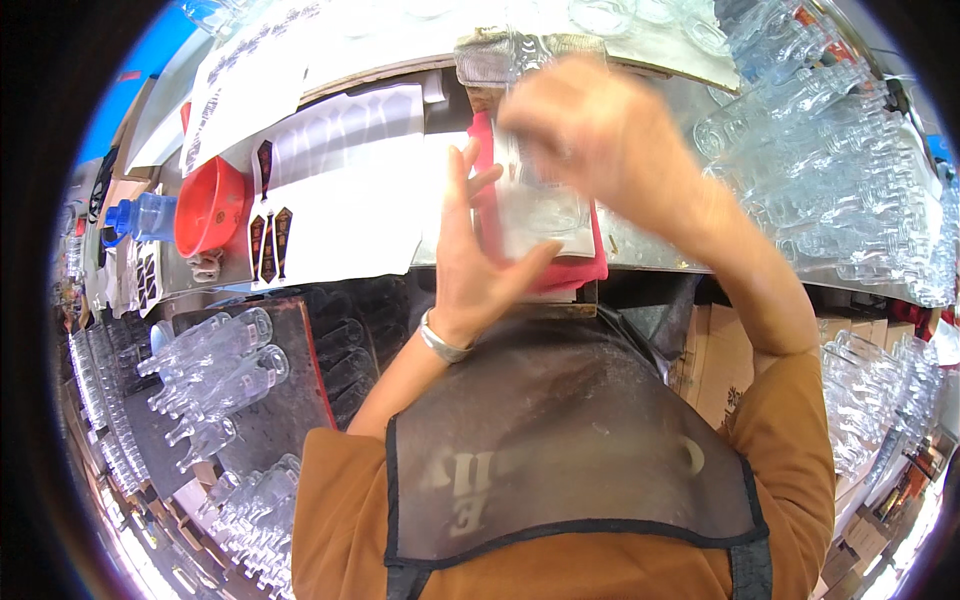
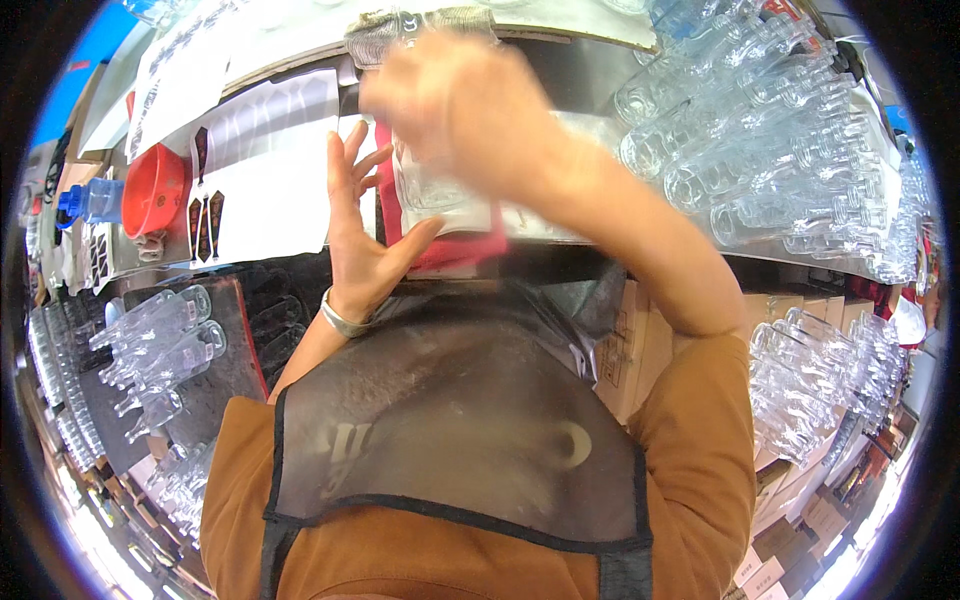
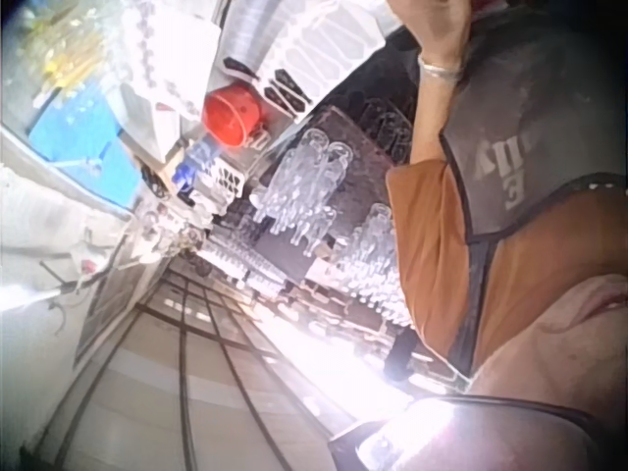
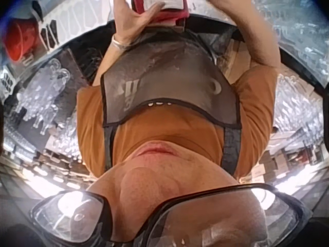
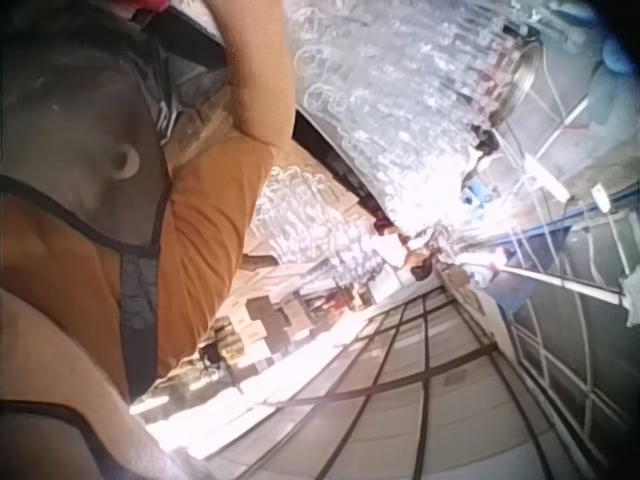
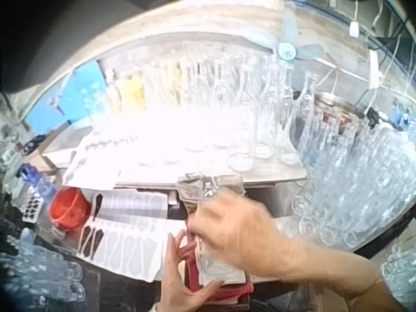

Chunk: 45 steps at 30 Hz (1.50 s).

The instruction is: The person repeatedly picks clear plastic bottles from a table, places each into a red holder, applies a label to the bottle with a black card, and sets the labeled bottle aside. The process is repeated for multiple bottles in a consistent sequence.

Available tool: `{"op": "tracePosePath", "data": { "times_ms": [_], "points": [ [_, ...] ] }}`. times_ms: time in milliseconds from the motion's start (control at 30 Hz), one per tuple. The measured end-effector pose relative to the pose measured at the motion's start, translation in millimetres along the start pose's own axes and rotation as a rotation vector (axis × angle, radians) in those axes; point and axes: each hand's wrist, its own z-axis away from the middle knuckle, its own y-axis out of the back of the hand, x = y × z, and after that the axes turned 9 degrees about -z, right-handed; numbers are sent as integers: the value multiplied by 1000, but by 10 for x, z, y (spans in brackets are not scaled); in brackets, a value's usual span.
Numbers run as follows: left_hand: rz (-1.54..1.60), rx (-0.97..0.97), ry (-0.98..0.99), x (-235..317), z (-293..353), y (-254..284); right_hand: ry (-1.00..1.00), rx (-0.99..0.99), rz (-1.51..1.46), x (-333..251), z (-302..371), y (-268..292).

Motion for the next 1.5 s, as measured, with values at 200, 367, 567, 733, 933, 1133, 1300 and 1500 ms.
{"op": "tracePosePath", "data": {
  "times_ms": [200,367,567,733,933,1133,1300,1500],
  "points": [
    [358,97,108,-201,-233,208,-396,63,-313,367,-20,209],
    [459,-27,328,-219,-678,261,68,-15,-450,-109,387,82],
    [697,-158,603,-218,-1080,-18,-510,396,-466,588,261,196],
    [655,-200,658,-138,-1117,-71,-549,561,-604,445,500,265],
    [357,-202,173,529,-1126,279,-643,794,-757,379,819,273],
    [625,159,32,770,-638,432,-621,808,-1058,479,914,147],
    [190,561,138,828,36,1524,-599,752,-1113,496,858,101],
    [-596,1013,446,411,1051,2856,-584,727,-1145,536,753,14]
  ]
}}
